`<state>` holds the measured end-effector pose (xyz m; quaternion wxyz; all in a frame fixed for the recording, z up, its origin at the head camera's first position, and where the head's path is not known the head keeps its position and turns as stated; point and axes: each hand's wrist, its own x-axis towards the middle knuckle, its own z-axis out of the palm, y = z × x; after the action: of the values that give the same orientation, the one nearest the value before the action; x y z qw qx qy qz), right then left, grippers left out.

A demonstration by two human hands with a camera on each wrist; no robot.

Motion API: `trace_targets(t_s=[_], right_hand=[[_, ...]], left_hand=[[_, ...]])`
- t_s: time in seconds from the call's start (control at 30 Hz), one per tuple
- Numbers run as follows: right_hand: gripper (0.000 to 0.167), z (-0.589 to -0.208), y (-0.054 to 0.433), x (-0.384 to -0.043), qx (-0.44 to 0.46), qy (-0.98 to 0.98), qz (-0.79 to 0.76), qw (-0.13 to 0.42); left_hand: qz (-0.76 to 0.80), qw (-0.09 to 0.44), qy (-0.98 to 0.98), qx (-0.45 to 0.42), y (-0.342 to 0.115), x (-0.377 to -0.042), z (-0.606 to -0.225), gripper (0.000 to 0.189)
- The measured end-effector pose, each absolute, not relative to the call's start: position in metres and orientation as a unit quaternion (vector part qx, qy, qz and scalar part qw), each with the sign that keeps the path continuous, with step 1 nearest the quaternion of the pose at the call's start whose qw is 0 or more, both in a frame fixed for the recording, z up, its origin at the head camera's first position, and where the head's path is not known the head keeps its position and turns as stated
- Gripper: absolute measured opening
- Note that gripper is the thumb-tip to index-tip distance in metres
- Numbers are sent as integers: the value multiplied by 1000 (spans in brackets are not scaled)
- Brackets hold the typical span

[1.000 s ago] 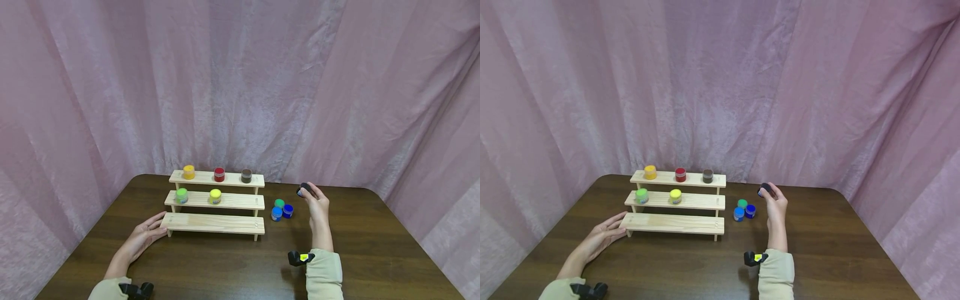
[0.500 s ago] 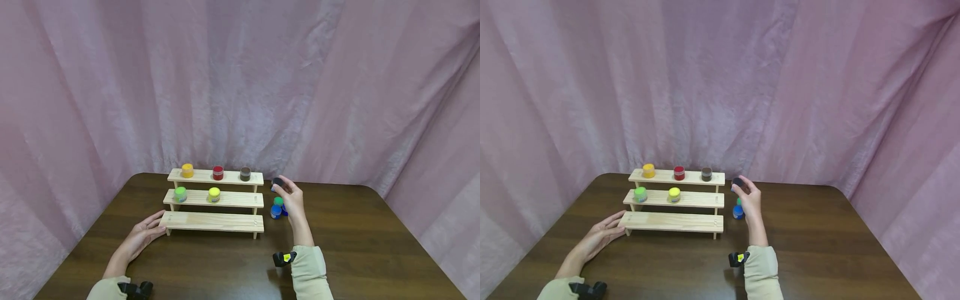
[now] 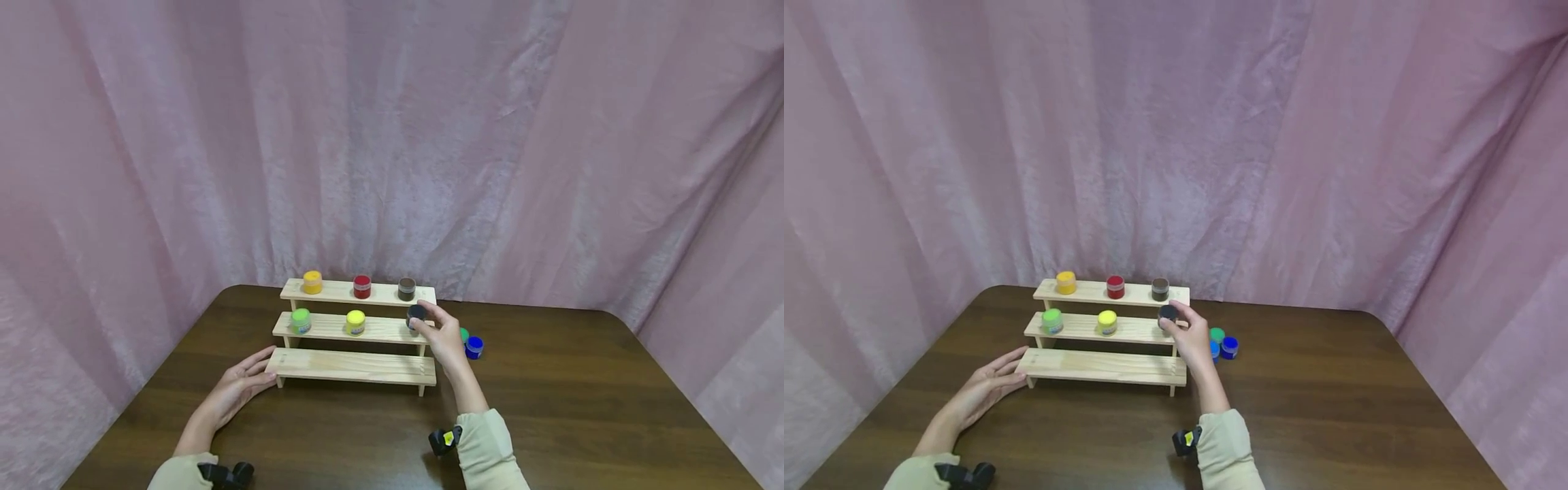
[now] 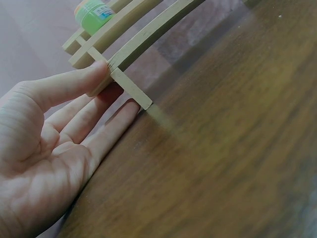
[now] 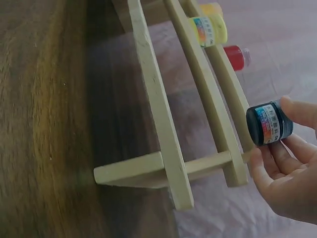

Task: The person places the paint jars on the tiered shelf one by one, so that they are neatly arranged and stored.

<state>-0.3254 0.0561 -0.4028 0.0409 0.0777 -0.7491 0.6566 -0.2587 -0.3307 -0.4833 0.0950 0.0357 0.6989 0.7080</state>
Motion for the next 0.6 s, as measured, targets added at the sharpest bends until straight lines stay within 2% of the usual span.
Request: trace_targets(t_s=[0.6], right_hand=[[43, -414, 40, -331, 70, -753, 654, 29]], left_hand=[[717, 92, 691, 21, -328, -259, -483, 79]])
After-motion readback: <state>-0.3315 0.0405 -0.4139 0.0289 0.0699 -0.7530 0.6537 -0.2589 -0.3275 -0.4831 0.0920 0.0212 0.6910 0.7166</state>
